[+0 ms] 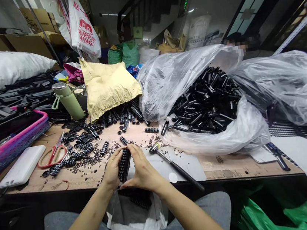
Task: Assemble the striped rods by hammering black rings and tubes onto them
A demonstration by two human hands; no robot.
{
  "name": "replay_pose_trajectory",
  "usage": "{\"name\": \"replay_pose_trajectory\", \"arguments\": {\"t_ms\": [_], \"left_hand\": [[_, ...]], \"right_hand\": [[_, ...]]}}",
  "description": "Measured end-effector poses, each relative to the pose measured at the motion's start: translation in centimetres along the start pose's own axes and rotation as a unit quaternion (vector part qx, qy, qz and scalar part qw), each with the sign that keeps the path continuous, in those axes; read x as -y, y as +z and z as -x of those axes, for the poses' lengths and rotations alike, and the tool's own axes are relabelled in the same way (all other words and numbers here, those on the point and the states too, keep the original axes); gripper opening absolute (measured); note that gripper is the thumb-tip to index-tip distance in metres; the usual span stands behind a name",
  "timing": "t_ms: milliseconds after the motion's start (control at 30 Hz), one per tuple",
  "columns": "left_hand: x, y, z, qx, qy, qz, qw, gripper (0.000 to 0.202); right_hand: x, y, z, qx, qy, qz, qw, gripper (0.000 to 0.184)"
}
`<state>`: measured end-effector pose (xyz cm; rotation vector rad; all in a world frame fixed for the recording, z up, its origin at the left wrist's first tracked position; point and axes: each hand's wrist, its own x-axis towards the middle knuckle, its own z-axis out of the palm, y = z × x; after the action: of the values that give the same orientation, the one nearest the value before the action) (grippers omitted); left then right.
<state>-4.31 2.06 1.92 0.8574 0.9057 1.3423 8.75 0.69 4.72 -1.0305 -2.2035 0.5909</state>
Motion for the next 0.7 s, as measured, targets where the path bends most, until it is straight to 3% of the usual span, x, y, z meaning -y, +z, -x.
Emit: {"name": "replay_pose_trajectory", "arguments": {"t_ms": [133,233,333,467,700], "left_hand": [[1.0,-0.6,0.0,0.008,0.091,-0.135,0.987,0.03],[1.8,-1.4,0.0,0.029,0.083,-0.183,0.979,0.033],[1.8,-1.4,0.1,0.015,0.029,-0.147,0.989,0.031],[0.8,-0.2,0.3,0.002,-0.007,-0.058,0.998,0.029],[0.3,1.5,0.4,-0.011,-0.078,0.03,0.996,0.039]], "right_hand": [[-0.3,-0.1,0.4,-0.012,0.024,0.017,0.999,0.112],[-0.8,-0.1,0.8,-0.015,0.046,0.021,0.999,0.114],[-1.0,0.2,1.2,-0.005,0.046,-0.003,0.999,0.115],[-0.6,0.5,1.0,-0.002,0.026,-0.016,1.0,0.111],[-0.5,0.5,0.4,0.019,0.006,-0.02,1.0,0.104]]}}
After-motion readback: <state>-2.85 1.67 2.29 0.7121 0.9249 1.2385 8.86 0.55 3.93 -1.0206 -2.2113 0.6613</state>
